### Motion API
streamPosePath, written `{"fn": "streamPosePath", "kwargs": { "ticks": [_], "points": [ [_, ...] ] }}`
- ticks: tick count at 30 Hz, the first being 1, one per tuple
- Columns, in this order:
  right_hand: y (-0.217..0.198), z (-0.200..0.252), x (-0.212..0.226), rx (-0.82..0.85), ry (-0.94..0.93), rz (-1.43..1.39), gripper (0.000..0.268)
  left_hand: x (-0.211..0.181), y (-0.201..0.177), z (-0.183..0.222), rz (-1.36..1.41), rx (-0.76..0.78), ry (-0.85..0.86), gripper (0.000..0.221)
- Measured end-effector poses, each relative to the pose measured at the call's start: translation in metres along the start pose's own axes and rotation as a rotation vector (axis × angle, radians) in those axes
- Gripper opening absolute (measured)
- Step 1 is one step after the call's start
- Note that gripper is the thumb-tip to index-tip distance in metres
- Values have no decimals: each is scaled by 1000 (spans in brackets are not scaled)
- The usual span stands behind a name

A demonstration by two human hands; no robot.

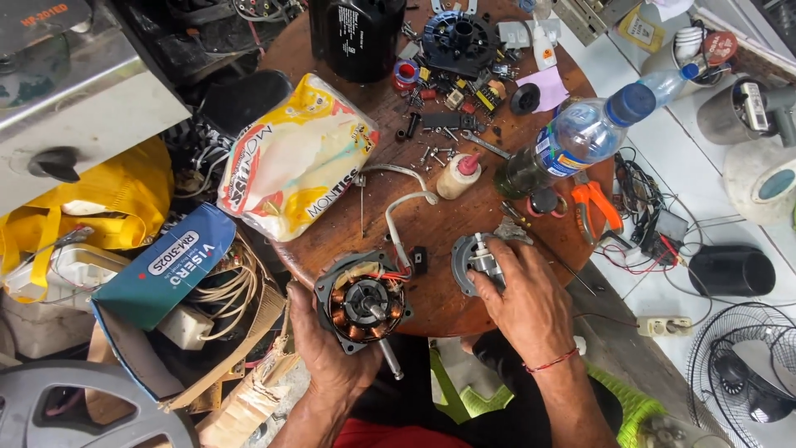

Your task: The person is repairing a fan motor by lubricating the shaft and assembling the housing components using a screwdriver.

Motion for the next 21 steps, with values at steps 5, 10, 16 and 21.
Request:
{"fn": "streamPosePath", "kwargs": {
  "ticks": [5, 10, 16, 21],
  "points": [
    [-4, 45, 27, 81, 318, -323, 89, 1, -2, -2, -143, 174, 198, 59],
    [-5, 43, 101, 123, -22, -863, 101, 8, 23, 10, -327, 340, 401, 59],
    [-2, 31, 126, 172, -131, -1439, 95, 5, 25, 21, -755, 379, 625, 56],
    [-3, 34, 133, 196, -127, -1284, 69, 11, 12, 22, -846, 427, 709, 50]
  ]
}}
Point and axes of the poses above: each hand's wrist, its own z-axis away from the middle knuckle, its own y-axis out of the palm, x = y × z, the point moved 4 cm from there along -z, towards the middle knuckle, and after that the axes turned 12 degrees about x, right-handed, at the moved point
